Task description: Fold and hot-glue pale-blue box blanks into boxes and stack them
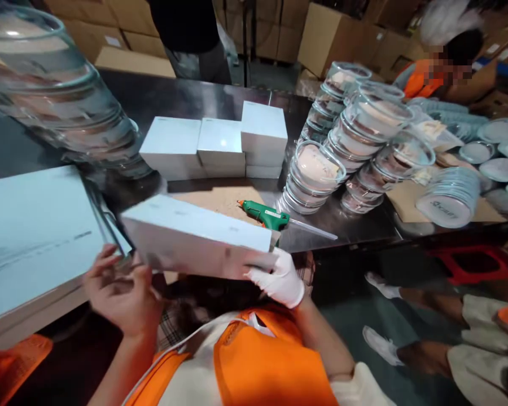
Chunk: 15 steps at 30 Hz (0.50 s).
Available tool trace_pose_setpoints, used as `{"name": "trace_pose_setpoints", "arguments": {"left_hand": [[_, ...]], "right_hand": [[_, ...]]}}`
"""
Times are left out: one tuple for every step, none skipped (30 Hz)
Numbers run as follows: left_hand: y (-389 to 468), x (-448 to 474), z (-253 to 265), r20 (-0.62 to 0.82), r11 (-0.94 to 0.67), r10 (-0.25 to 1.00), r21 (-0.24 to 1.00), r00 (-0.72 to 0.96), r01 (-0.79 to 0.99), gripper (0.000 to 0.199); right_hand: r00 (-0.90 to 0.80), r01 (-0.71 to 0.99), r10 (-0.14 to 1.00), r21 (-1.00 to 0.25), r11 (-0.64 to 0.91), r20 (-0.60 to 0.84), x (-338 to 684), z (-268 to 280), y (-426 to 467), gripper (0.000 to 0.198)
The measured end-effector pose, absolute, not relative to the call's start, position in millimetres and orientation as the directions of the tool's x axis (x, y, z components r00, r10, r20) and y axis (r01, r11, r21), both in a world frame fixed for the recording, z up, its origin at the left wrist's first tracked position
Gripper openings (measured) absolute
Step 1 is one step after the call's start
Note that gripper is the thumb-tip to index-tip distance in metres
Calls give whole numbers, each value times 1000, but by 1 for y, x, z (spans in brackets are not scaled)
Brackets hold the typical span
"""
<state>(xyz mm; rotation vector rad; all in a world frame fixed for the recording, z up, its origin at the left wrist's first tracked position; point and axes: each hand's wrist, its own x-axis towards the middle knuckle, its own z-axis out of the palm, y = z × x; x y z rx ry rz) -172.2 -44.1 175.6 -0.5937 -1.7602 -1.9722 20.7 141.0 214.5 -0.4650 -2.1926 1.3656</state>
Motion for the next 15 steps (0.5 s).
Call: {"name": "trace_pose_setpoints", "arguments": {"left_hand": [[-48, -174, 181, 698, -8, 33, 716, -715, 698, 71], [-52, -176, 188, 783, 70, 146, 601, -604, 796, 91], [-55, -180, 198, 813, 113, 298, 491, -501, 864, 107], [-59, -184, 209, 780, 121, 471, 406, -412, 906, 112], [-62, -188, 219, 702, 104, 626, 357, -341, 928, 107], [-66, -192, 227, 610, 82, 740, 336, -284, 938, 95], [-70, -195, 231, 542, 63, 804, 330, -244, 942, 82], [-75, -196, 232, 513, 53, 827, 337, -230, 940, 74], [-81, -197, 229, 522, 69, 811, 364, -265, 929, 71], [-87, -196, 222, 552, 116, 756, 415, -351, 902, 73], [-93, -194, 213, 587, 179, 662, 481, -467, 858, 76], [-98, -191, 201, 601, 235, 556, 550, -575, 802, 75], [-100, -186, 189, 591, 271, 458, 619, -664, 737, 71], [-101, -181, 177, 564, 290, 373, 683, -737, 670, 66], [-100, -176, 166, 525, 289, 308, 743, -793, 604, 61]], "right_hand": [[-864, -30, 395, -816, 578, 311, 16, 226, 151, 28], [-910, -95, 226, -707, 701, 347, 11, 236, 161, 24], [-939, -169, 56, -596, 785, 339, 5, 246, 170, 21], [-946, -245, -92, -502, 830, 310, -2, 255, 179, 20], [-935, -321, -211, -434, 842, 284, -8, 263, 187, 19], [-915, -389, -300, -392, 834, 271, -12, 270, 197, 19], [-899, -420, -327, -364, 831, 291, -14, 277, 210, 22], [-894, -398, -281, -334, 854, 348, -14, 283, 227, 27], [-886, -325, -180, -296, 898, 426, -11, 290, 248, 34], [-858, -170, -11, -263, 950, 514, -7, 295, 272, 37], [-796, 30, 152, -212, 977, 586, -2, 300, 299, 39], [-751, 212, 265, -159, 964, 605, 3, 303, 326, 50], [-735, 354, 377, -155, 922, 564, 7, 305, 351, 65], [-751, 421, 452, -177, 890, 482, 10, 304, 374, 73], [-765, 452, 491, -197, 870, 417, 11, 302, 392, 76]]}}
